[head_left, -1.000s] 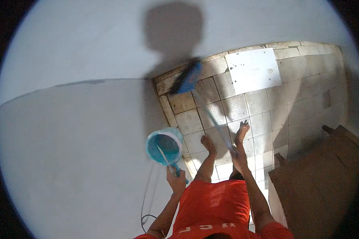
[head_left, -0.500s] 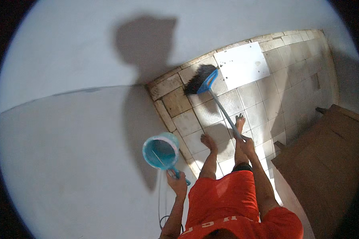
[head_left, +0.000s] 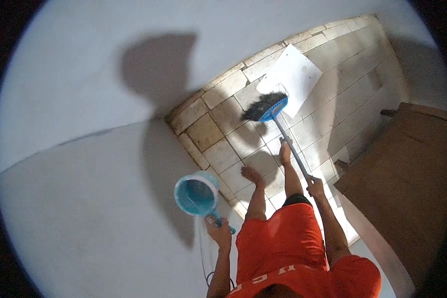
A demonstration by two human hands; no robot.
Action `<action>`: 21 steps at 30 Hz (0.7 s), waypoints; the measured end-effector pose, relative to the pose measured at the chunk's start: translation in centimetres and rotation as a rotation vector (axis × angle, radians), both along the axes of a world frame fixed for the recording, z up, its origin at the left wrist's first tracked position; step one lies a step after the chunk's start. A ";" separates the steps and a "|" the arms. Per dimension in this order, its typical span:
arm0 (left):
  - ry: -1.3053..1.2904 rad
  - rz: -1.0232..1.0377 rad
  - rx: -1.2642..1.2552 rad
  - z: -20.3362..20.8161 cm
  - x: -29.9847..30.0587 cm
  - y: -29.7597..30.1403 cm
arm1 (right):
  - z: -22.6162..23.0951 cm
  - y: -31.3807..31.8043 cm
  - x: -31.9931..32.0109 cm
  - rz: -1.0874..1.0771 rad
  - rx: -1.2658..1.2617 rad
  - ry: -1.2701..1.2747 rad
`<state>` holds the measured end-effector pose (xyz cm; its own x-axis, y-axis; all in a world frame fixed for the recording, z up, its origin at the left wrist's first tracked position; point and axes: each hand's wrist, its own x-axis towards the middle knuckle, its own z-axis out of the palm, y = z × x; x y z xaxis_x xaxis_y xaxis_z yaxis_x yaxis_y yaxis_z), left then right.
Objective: The person sweeps debris from a tiled floor using a broom and then uses a scraper to clean the grout lines and edges of the tiles.
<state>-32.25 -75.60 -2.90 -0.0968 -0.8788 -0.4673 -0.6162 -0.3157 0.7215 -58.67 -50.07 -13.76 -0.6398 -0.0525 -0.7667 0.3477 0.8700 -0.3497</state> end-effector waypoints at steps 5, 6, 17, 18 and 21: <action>0.003 -0.035 0.035 0.2 -1.8 -0.3 | 1.4 -7.1 -8.5 0.070 0.072 0.073; 0.012 -0.041 -0.020 0.1 -2.3 -0.5 | -1.0 -9.4 -11.8 0.162 0.029 0.210; 0.038 -0.120 -0.076 3.3 -10.7 -0.7 | -0.5 3.7 -8.3 -0.120 -0.013 -0.044; 0.021 -0.131 -0.058 3.7 -12.0 -0.6 | 1.4 4.7 -8.5 -0.121 -0.064 -0.120; 0.023 -0.145 -0.016 4.8 -16.0 0.0 | 3.4 3.4 -13.3 -0.126 -0.106 -0.057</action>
<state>-48.25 -75.55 1.93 -0.2341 -0.8622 -0.4492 -0.6381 -0.2124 0.7401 -71.94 -46.63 -10.35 -0.6021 -0.0572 -0.7964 0.4737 0.7773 -0.4140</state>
